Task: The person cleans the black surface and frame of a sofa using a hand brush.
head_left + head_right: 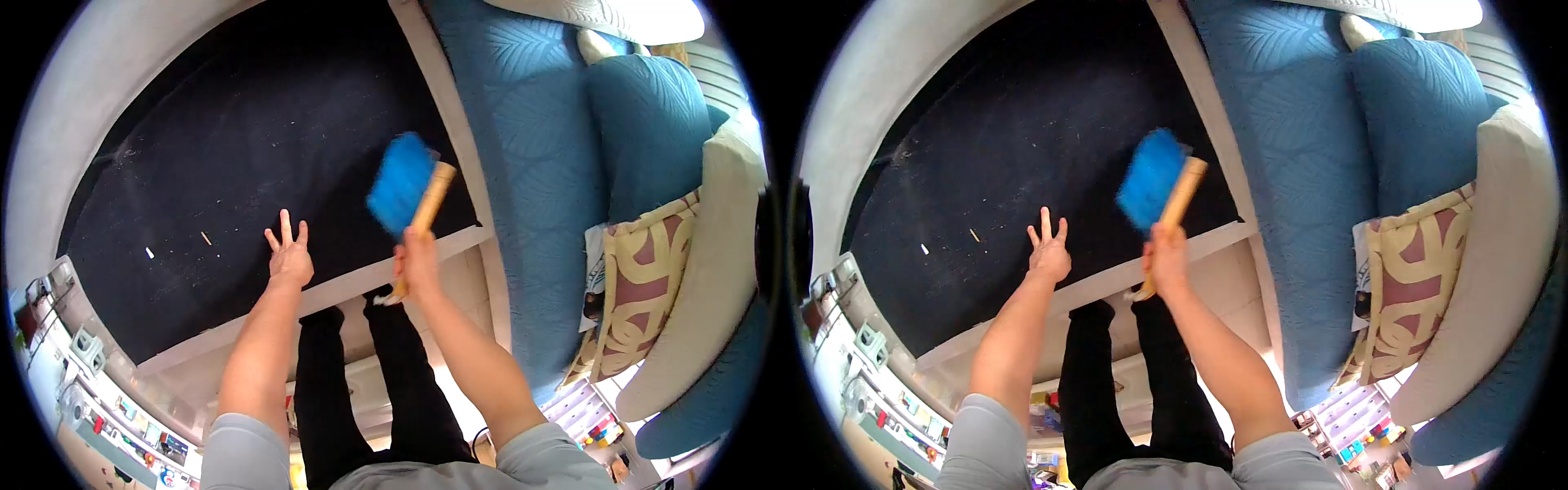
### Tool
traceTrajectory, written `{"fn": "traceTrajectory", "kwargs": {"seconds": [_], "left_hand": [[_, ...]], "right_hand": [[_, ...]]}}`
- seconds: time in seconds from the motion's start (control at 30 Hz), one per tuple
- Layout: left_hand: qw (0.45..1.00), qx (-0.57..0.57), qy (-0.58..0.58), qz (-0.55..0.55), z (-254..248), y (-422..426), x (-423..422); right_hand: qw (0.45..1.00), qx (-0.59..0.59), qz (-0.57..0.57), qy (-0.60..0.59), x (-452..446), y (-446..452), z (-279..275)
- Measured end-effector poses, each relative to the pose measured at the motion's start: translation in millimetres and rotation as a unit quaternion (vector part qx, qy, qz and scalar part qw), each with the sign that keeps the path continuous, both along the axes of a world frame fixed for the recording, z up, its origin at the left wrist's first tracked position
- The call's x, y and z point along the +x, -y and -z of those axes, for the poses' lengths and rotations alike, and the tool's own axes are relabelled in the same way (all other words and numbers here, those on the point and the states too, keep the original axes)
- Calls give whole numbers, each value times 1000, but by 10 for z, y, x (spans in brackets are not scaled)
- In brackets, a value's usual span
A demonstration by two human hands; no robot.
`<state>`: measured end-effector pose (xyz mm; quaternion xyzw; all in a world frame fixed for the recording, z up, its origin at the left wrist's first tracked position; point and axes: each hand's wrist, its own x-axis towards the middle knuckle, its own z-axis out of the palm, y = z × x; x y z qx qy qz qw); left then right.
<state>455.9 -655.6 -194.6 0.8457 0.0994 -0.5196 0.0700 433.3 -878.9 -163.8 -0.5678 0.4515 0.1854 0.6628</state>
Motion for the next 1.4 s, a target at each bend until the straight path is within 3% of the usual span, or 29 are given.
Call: {"fn": "traceTrajectory", "kwargs": {"seconds": [0.07,0.1,0.17,0.2,0.33,0.43,0.5,0.57,0.67,0.77,0.83,0.9,0.97,1.0,1.1,1.2,1.27,1.4], "left_hand": [[999,-8,5,38,137,-45,-56],[997,-9,18,68,251,-91,-123],[998,-29,-20,55,140,-123,-34],[998,-26,-16,56,182,-125,-48],[999,-31,-13,41,170,-81,-23],[998,-15,-50,46,80,-41,75],[997,-5,-66,39,84,16,116],[996,7,-82,34,88,65,161],[994,19,-101,34,99,125,202],[994,14,-108,33,95,128,198],[993,6,-116,28,11,108,252],[994,-2,-105,36,61,25,209],[995,-11,-95,33,111,21,168],[995,-12,-91,25,109,33,162],[996,-7,-89,24,80,35,177],[995,-17,-95,25,101,3,143],[995,-21,-97,25,94,-11,170],[994,-25,-98,29,52,-25,193]], "right_hand": [[995,-98,35,-9,-95,443,119],[976,-213,-42,1,-205,614,258],[887,-420,-192,18,-448,837,556],[889,-386,-245,5,-259,611,170],[904,-253,-342,-33,56,444,-27],[885,-250,-390,39,-26,783,-243],[833,-347,-422,85,-347,1287,-46],[833,-379,-398,61,-590,1730,-32],[797,-381,-460,-92,-719,1953,32],[796,-389,-463,-32,-466,1421,295],[861,-344,-371,-56,12,975,313],[854,-341,-391,-35,331,751,450],[851,-330,-401,81,539,626,479],[826,-343,-440,81,671,578,439],[822,-375,-402,150,732,622,332],[837,-356,-410,67,205,950,96],[818,-367,-441,-25,-253,1257,28],[824,-355,-438,-58,-401,1323,67]]}}
